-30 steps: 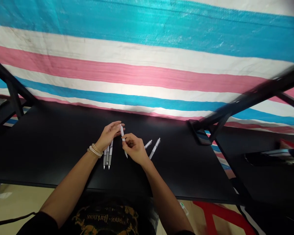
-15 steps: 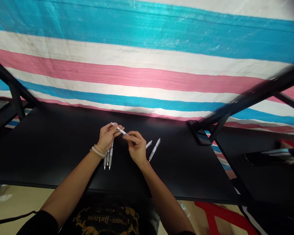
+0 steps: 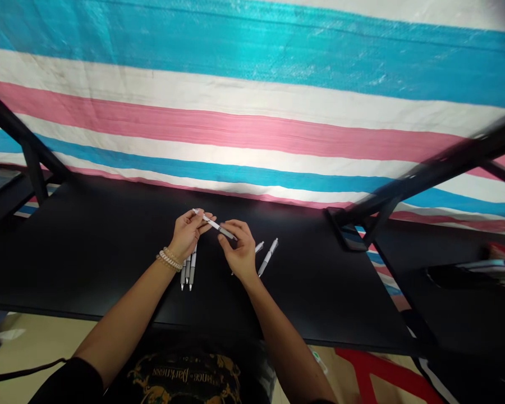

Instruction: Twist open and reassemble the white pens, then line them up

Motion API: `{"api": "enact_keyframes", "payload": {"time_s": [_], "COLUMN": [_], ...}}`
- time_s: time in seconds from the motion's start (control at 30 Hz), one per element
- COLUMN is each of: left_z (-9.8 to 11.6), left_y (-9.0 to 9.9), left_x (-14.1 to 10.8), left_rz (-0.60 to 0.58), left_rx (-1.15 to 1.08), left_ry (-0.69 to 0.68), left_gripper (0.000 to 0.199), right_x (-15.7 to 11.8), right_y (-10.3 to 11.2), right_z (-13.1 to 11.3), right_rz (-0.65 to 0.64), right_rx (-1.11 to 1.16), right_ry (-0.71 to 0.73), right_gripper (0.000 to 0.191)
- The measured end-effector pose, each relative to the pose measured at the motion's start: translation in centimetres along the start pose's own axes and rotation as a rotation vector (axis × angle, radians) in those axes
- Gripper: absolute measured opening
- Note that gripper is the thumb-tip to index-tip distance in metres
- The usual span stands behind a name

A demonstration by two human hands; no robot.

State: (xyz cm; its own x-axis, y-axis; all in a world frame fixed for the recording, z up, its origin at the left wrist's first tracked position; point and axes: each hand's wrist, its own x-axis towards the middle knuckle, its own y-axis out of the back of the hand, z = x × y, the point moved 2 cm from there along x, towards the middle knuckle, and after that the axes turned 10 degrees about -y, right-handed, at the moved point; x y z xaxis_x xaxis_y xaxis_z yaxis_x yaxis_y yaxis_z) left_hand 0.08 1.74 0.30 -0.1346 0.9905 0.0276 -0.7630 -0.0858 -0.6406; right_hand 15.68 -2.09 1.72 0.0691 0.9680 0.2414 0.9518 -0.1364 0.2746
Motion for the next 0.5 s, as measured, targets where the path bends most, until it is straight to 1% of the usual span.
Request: {"api": "enact_keyframes", "payload": {"time_s": [0.07, 0.1, 0.17, 0.27, 0.3, 0.37, 0.43, 0.5], "left_z": [0.1, 0.1, 0.1, 0.2, 0.2, 0.2, 0.2, 0.2], "left_y": [-0.1, -0.2, -0.1, 0.2, 0.4, 0.6, 0.8, 0.9], "left_x": [0.0, 0.0, 0.0, 0.2, 0.3, 0.5, 0.6, 0.6], "left_rz": [-0.001, -0.001, 0.013, 0.059, 0.070, 0.078, 0.080, 0.088], "left_rx": [0.007, 0.012, 0.014, -0.014, -0.027, -0.046, -0.051, -0.052], "left_ry": [0.004, 0.003, -0.008, -0.036, -0.041, -0.040, -0.035, -0.037], "left_gripper": [0.029, 0.029, 0.028, 0.026, 0.026, 0.026, 0.026, 0.025], "right_x": [0.1, 0.1, 0.2, 0.3, 0.3, 0.4, 0.5, 0.6], "right_y": [0.0, 0.0, 0.3, 0.8, 0.9, 1.0, 1.2, 1.4], "right_z": [0.1, 0.1, 0.0, -0.1, 0.0, 0.2, 0.4, 0.6], "right_rz": [-0.011, -0.013, 0.009, 0.071, 0.066, 0.014, -0.033, -0.015], "right_rx": [-0.003, -0.024, -0.108, -0.228, -0.250, -0.295, -0.350, -0.398], "right_ry": [-0.029, -0.026, 0.037, 0.137, 0.154, 0.180, 0.201, 0.202], "right_gripper": [0.028, 0.026, 0.021, 0.029, 0.033, 0.040, 0.043, 0.043]}}
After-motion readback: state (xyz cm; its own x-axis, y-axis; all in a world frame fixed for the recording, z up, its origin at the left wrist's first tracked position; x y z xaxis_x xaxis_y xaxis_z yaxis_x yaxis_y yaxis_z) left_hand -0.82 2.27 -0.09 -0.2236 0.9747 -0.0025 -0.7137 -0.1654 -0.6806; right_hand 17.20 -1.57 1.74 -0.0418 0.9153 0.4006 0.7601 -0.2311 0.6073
